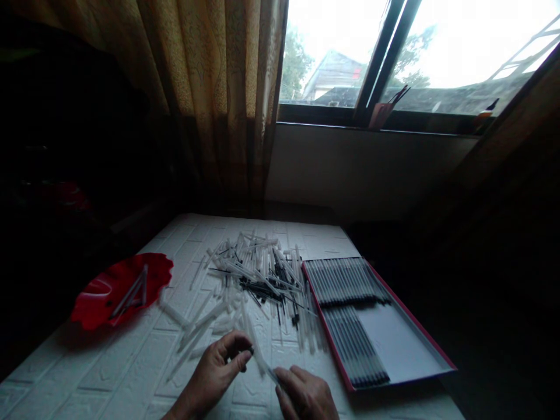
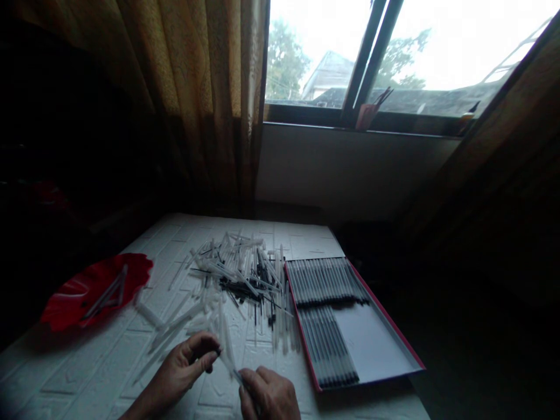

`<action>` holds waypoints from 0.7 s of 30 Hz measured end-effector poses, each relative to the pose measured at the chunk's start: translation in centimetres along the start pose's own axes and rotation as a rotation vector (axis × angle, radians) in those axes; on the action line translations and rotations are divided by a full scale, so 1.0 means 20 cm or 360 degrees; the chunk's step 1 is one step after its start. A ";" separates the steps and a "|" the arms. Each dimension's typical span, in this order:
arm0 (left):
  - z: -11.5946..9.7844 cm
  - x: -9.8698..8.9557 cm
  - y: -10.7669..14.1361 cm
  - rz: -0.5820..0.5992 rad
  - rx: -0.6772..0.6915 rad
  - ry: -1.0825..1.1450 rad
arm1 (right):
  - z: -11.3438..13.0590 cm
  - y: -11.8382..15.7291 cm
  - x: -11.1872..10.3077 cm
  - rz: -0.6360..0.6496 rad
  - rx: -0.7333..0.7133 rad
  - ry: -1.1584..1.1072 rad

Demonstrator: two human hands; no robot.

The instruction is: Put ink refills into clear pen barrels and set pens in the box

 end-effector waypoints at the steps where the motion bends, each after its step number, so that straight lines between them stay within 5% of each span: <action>1: 0.00 0.00 0.00 0.0004 0.0005 -0.0020 | 0.00 -0.01 -0.01 0.0010 -0.0007 -0.0002; 8: -0.08 -0.03 0.01 0.0008 0.0090 -0.0332 | 0.00 -0.02 -0.03 0.0098 -0.0026 0.0025; 12: -0.11 -0.05 0.02 0.0051 0.0138 -0.0464 | -0.04 -0.01 -0.03 -0.0014 0.0036 0.0000; 21: 0.07 -0.03 0.03 -0.0119 -0.0132 0.0073 | -0.07 0.00 0.08 -0.0094 0.0260 -0.0186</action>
Point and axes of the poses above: each hand's wrist, its own y-axis away from the middle knuckle, its own x-axis out of the palm, z = x × y, the point moved 2 cm from there along -y, towards the middle knuckle, and after that the axes turned 9 degrees about -z, right-handed, at the moved point
